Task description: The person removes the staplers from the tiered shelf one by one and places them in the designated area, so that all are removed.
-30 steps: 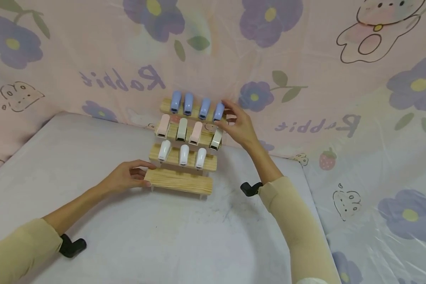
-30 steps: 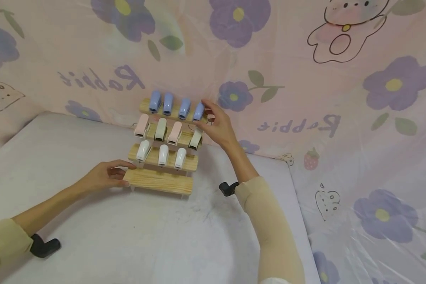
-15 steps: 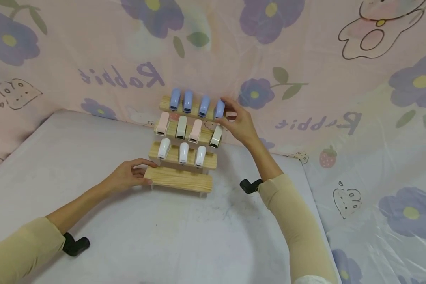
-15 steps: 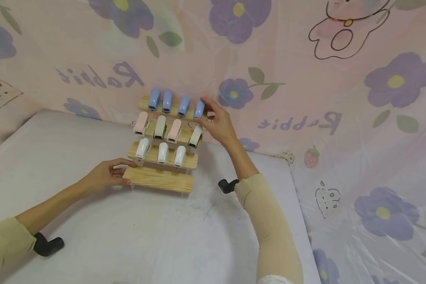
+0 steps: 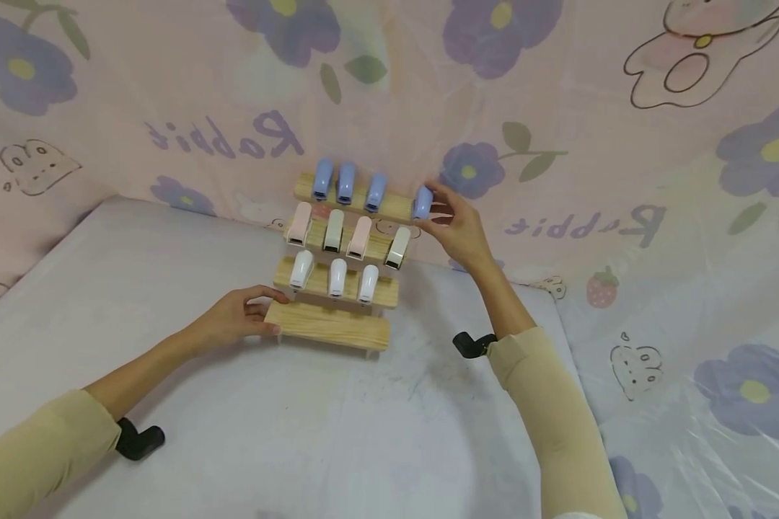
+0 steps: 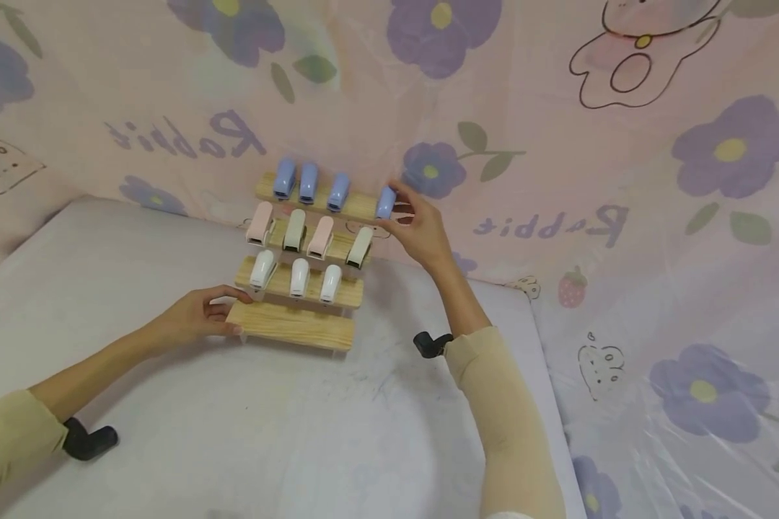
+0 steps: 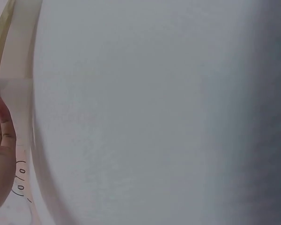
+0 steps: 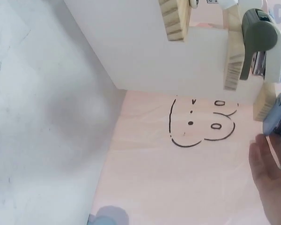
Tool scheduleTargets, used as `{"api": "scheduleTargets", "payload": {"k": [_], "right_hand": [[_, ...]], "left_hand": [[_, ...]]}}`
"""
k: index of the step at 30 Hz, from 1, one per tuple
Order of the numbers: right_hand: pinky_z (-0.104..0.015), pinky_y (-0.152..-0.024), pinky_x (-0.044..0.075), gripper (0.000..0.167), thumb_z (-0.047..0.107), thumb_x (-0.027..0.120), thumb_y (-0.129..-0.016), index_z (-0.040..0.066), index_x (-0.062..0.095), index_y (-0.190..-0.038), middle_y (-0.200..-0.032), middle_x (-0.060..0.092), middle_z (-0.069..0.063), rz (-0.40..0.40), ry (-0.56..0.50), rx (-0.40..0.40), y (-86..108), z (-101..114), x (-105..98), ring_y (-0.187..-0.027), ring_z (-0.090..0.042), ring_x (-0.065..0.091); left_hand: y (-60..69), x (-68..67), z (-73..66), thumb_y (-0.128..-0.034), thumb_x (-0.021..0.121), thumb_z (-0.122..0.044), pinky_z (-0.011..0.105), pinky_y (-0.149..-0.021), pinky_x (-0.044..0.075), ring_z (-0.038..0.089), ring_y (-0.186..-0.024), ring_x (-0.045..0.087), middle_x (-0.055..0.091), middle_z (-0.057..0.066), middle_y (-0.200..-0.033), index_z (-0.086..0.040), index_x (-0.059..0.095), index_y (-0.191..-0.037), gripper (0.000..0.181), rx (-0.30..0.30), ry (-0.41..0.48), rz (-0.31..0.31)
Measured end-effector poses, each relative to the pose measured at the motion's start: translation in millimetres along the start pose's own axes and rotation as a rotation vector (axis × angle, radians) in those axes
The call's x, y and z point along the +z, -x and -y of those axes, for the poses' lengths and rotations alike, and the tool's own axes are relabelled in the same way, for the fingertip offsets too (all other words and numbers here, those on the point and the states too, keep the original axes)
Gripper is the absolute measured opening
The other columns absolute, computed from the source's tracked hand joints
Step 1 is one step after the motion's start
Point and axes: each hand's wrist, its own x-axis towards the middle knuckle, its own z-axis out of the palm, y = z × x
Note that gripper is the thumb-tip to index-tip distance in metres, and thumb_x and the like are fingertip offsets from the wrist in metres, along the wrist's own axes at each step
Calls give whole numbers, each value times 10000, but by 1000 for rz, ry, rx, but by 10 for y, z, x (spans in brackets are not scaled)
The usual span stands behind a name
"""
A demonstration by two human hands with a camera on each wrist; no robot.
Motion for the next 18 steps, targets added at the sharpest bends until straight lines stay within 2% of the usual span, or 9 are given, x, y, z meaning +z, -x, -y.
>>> {"api": "scheduleTargets", "payload": {"k": [4, 7, 11, 15, 18], "right_hand": [[-331, -881, 546, 652, -32, 745, -853, -22, 467, -1444, -1307, 579, -239, -4, -13, 49, 26, -69, -41, -1083, -386, 628], [-271, -832, 553, 656, -25, 754, -849, -20, 472, -1441, -1291, 587, -239, 3, -15, 56, 49, -128, -57, -1062, -382, 638], [-289, -842, 556, 655, -26, 764, -841, -27, 480, -1431, -1258, 594, -263, 6, -25, 43, 88, -209, -69, -1043, -407, 644], [-304, -857, 554, 650, -23, 771, -836, -29, 488, -1421, -1259, 594, -262, 6, -24, 59, 137, -295, -73, -1049, -415, 644], [-304, -857, 554, 649, -19, 770, -837, -32, 487, -1420, -1273, 586, -260, 8, -31, 82, 176, -360, -76, -1064, -414, 636]], "left_hand": [[2, -14, -10, -843, 792, -80, 269, -750, 530, 176, -919, 685, 701, 185, -1031, 18, 501, -1340, 584, -4, 13, 15], [6, -18, -22, -834, 804, -96, 254, -696, 509, 139, -817, 653, 691, 142, -922, -4, 519, -1332, 581, -8, -14, 1], [8, -18, -32, -821, 816, -101, 250, -655, 489, 136, -743, 615, 660, 114, -840, -21, 539, -1317, 574, -11, -35, -11], [2, -14, -30, -826, 810, -90, 261, -691, 508, 165, -818, 661, 698, 137, -923, -2, 527, -1323, 578, -1, -25, 4], [-8, -16, -26, -826, 812, -100, 262, -677, 497, 162, -797, 652, 702, 134, -913, -9, 531, -1324, 579, -1, -35, 8]]}}
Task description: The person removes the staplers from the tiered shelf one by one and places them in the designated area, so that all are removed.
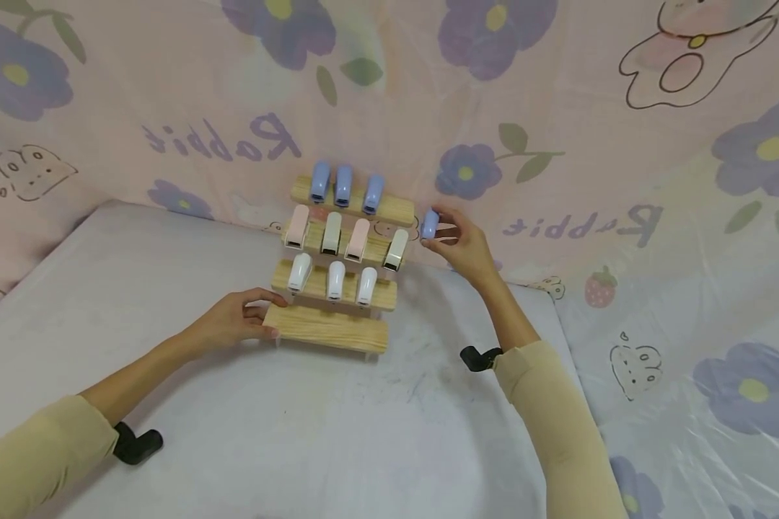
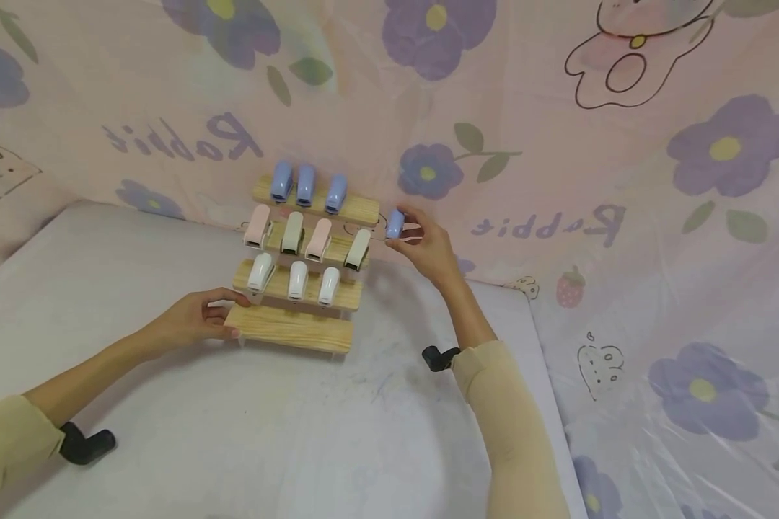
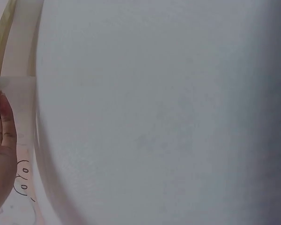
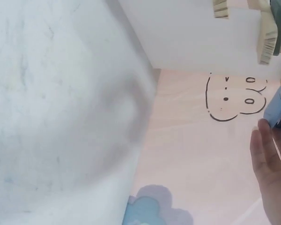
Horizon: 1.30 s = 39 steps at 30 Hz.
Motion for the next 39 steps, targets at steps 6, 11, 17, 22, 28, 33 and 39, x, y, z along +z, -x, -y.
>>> {"api": "scheduleTargets", "payload": {"k": [6, 11, 17, 22, 28, 33, 39], "right_hand": [[-278, -837, 555, 647, -35, 765, -835, -22, 491, -1420, -1283, 572, -267, -23, -38, 42, 71, -156, -1, -1078, -432, 618], [-252, -794, 555, 647, -17, 769, -841, -1, 494, -1427, -1286, 565, -273, -46, -49, 66, 139, -291, 19, -1073, -437, 613], [-236, -796, 551, 647, -22, 765, -841, -5, 496, -1429, -1306, 553, -277, -39, -76, 98, 180, -434, 35, -1093, -454, 595], [-231, -800, 548, 653, -39, 760, -834, -11, 493, -1430, -1331, 545, -272, -18, -90, 120, 222, -542, 54, -1109, -459, 582], [-222, -813, 541, 655, -86, 739, -830, -41, 476, -1428, -1345, 524, -296, -2, -110, 136, 250, -642, 84, -1128, -483, 566], [-228, -803, 544, 659, -94, 736, -832, -43, 469, -1432, -1359, 519, -292, 10, -97, 171, 252, -728, 119, -1151, -476, 560], [-303, -863, 548, 681, -57, 754, -838, 14, 472, -1454, -1378, 526, -263, 2, -77, 193, 222, -1029, 173, -1161, -453, 573]], "left_hand": [[-26, 4, -12, -810, 824, -105, 242, -619, 446, 118, -672, 549, 616, 98, -786, -28, 549, -1310, 575, -16, -2, 4], [-31, 9, -9, -806, 823, -84, 241, -634, 456, 111, -688, 547, 595, 95, -789, 0, 537, -1315, 590, -23, 31, 18], [-18, 7, 8, -800, 826, -77, 246, -632, 459, 105, -678, 535, 568, 64, -765, -10, 545, -1307, 584, -23, 53, 8], [-8, 7, 13, -803, 827, -93, 245, -631, 451, 111, -676, 538, 575, 78, -768, -26, 547, -1309, 582, -28, 40, 4], [-7, 0, 15, -805, 825, -92, 244, -629, 455, 114, -677, 546, 589, 88, -778, -26, 544, -1313, 585, -21, 36, 5], [-9, -7, 6, -808, 823, -95, 248, -659, 476, 129, -732, 593, 642, 117, -840, -21, 532, -1324, 597, -23, 45, 16], [-21, -14, 2, -811, 817, -79, 249, -678, 486, 133, -764, 617, 675, 142, -872, -6, 522, -1327, 599, -25, 54, 23]]}}
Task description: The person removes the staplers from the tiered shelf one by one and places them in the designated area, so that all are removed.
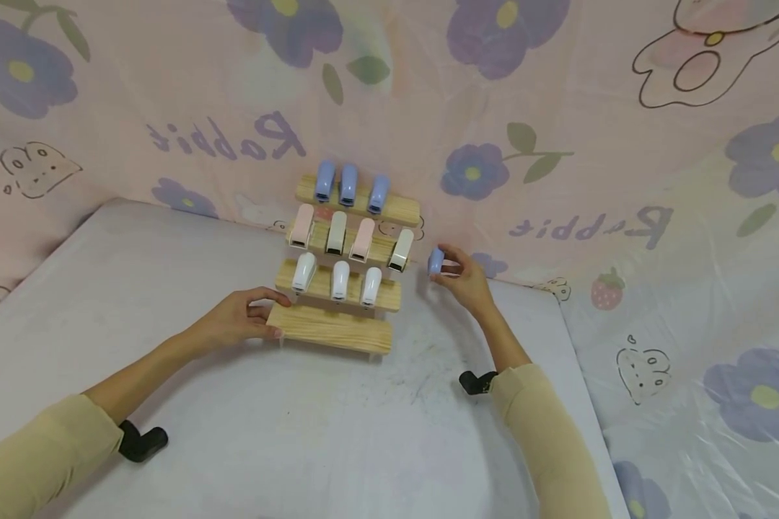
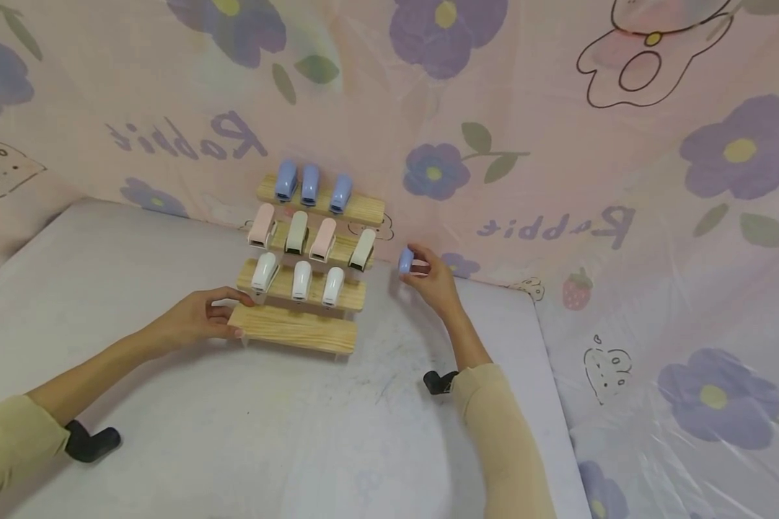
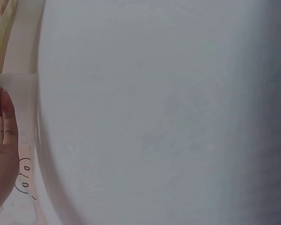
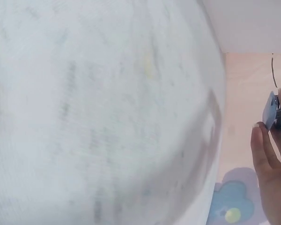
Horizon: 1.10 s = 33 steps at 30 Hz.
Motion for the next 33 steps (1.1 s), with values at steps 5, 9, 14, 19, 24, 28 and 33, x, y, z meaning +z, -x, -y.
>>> {"api": "scheduleTargets", "payload": {"k": [5, 9, 14, 19, 24, 28, 33], "right_hand": [[-289, -833, 556, 682, -16, 775, -838, 63, 493, -1453, -1369, 553, -225, 6, 41, -13, -24, -153, 36, -1135, -413, 603], [-290, -811, 560, 672, -34, 777, -827, 43, 508, -1438, -1352, 565, -235, 15, 44, -32, -22, -214, 62, -1116, -422, 613], [-334, -830, 561, 668, -21, 784, -822, 47, 515, -1430, -1364, 562, -219, 25, 57, 0, -17, -298, 98, -1130, -407, 612], [-406, -887, 542, 670, -17, 788, -820, 56, 517, -1428, -1361, 567, -206, 16, 89, 39, -26, -377, 140, -1139, -378, 618], [-449, -916, 523, 655, -13, 793, -817, 71, 533, -1412, -1346, 584, -195, 3, 122, 54, -33, -411, 172, -1129, -361, 626], [-467, -934, 511, 660, 8, 806, -811, 94, 542, -1410, -1352, 585, -176, -4, 138, 70, -32, -410, 182, -1149, -348, 614], [-462, -953, 500, 660, 48, 821, -808, 126, 550, -1405, -1345, 594, -158, -2, 173, 83, -33, -416, 184, -1172, -324, 601]], "left_hand": [[-6, -11, 11, -811, 811, -62, 249, -674, 479, 123, -757, 605, 666, 117, -842, 16, 517, -1320, 593, 4, -8, 2], [-5, -15, 3, -801, 823, -83, 241, -634, 440, 106, -696, 556, 614, 74, -767, -13, 533, -1312, 592, -8, -26, -10], [4, -14, -3, -798, 828, -94, 237, -603, 397, 95, -638, 492, 532, 54, -717, -40, 542, -1308, 587, -12, -32, -13], [5, -10, -1, -800, 825, -90, 238, -606, 403, 93, -634, 490, 533, 46, -706, -29, 542, -1304, 582, -1, -30, -13], [4, -12, 1, -812, 814, -75, 241, -605, 401, 88, -634, 485, 522, 27, -692, -16, 536, -1307, 571, 10, -33, -11], [9, -14, -10, -812, 812, -73, 238, -609, 396, 89, -622, 469, 494, 27, -684, -25, 538, -1309, 570, -3, -23, -11], [18, -8, -19, -813, 812, -76, 240, -625, 411, 102, -644, 502, 540, 61, -709, -27, 534, -1319, 580, -12, -14, -11]]}}
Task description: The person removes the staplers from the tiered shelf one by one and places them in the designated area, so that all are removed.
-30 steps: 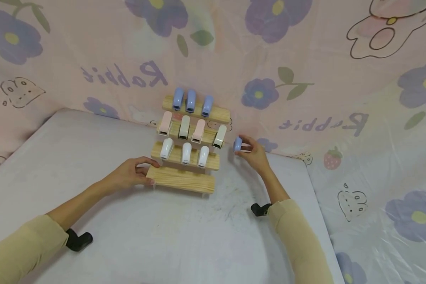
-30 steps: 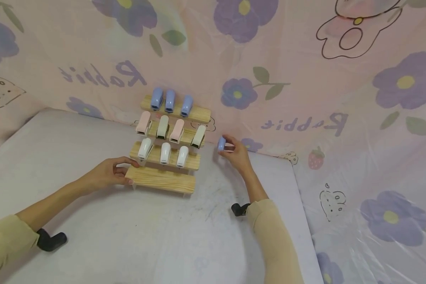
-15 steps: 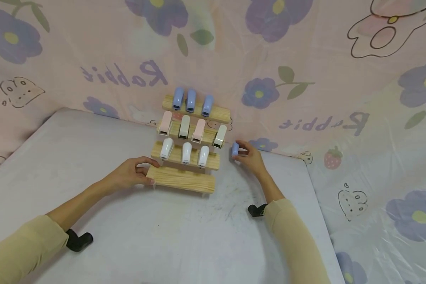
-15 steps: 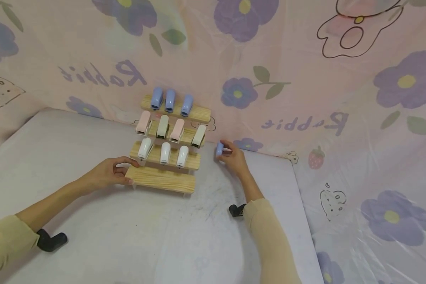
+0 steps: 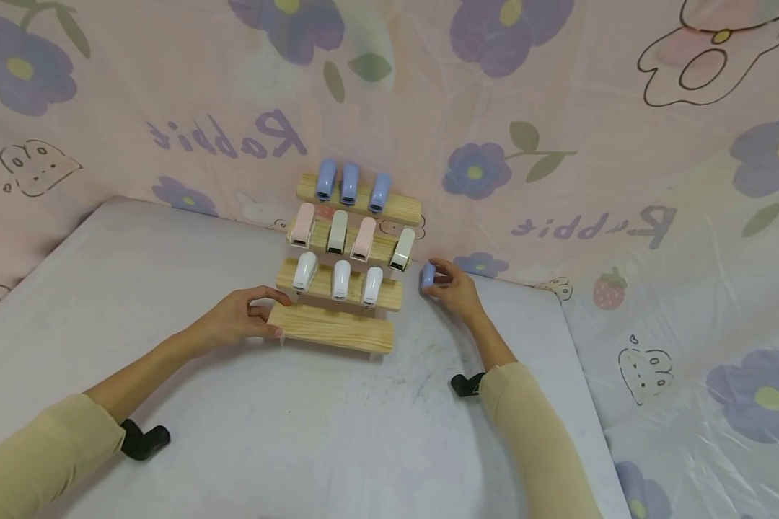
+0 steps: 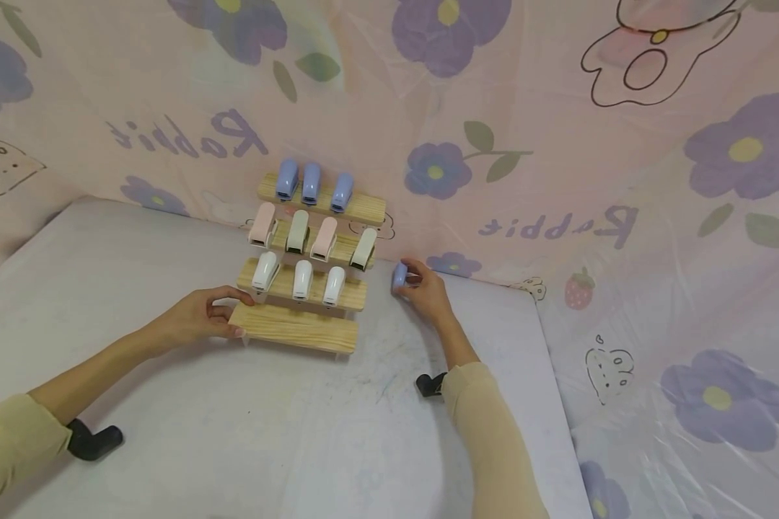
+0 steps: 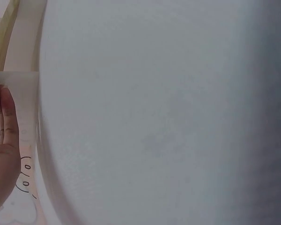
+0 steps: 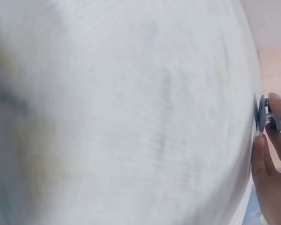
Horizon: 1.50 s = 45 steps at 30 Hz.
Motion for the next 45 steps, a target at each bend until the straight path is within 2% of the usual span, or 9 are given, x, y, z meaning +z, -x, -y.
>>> {"api": "scheduleTargets", "payload": {"k": [2, 9, 20, 26, 33, 38, 40, 45], "right_hand": [[-461, -955, 499, 664, 46, 822, -807, 126, 548, -1405, -1340, 600, -160, -2, 9, -1, -2, -10, 2, -1173, -320, 602], [-465, -952, 499, 683, -3, 820, -792, 111, 531, -1400, -1346, 591, -177, -6, -1, -13, -8, -29, 7, -1173, -333, 598], [-462, -936, 507, 652, 9, 786, -828, 88, 526, -1420, -1363, 579, -163, -3, -35, -4, 14, -13, -1, -1172, -330, 600], [-455, -966, 489, 638, 45, 787, -839, 100, 532, -1422, -1365, 574, -146, -36, -63, 9, 43, 11, -31, -1199, -329, 573], [-464, -1023, 447, 607, 52, 764, -863, 71, 522, -1420, -1363, 565, -165, -68, -102, -71, 33, 106, -109, -1229, -355, 538], [-461, -1011, 461, 550, 51, 753, -880, 40, 544, -1389, -1348, 571, -179, -87, -119, -140, 47, 172, -202, -1220, -385, 547], [-458, -1008, 465, 541, 41, 746, -884, 30, 543, -1385, -1348, 569, -188, -90, -126, -166, 57, 208, -237, -1217, -400, 550], [-470, -1009, 463, 534, 1, 723, -889, -9, 529, -1386, -1360, 547, -236, -91, -173, -218, 53, 337, -292, -1215, -458, 537]], "left_hand": [[3, 2, -2, -813, 813, -78, 240, -630, 415, 105, -655, 515, 564, 68, -720, -26, 533, -1320, 582, -1, 1, 0], [-3, -1, -2, -812, 814, -78, 235, -598, 387, 91, -601, 448, 475, 36, -679, -32, 540, -1313, 573, 6, 1, -5], [3, 6, 25, -814, 815, -87, 236, -614, 404, 101, -654, 510, 554, 62, -718, -34, 536, -1317, 578, 1, -2, -7], [11, 10, 18, -824, 808, -94, 234, -588, 373, 85, -596, 439, 489, 27, -663, -43, 539, -1317, 564, 7, -17, -7], [-2, 0, -3, -838, 794, -90, 250, -616, 410, 106, -659, 514, 583, 93, -720, -41, 528, -1323, 555, 19, -10, 1], [-16, 7, 5, -831, 801, -93, 241, -607, 398, 94, -628, 473, 521, 42, -682, -49, 542, -1315, 551, 20, -12, 1], [-17, 14, 16, -837, 801, -105, 247, -627, 420, 100, -644, 501, 558, 47, -701, -49, 537, -1323, 556, 16, -11, 10], [-7, 11, 26, -835, 802, -102, 273, -679, 473, 143, -754, 601, 683, 148, -853, -39, 523, -1329, 570, 2, 2, 14]]}}
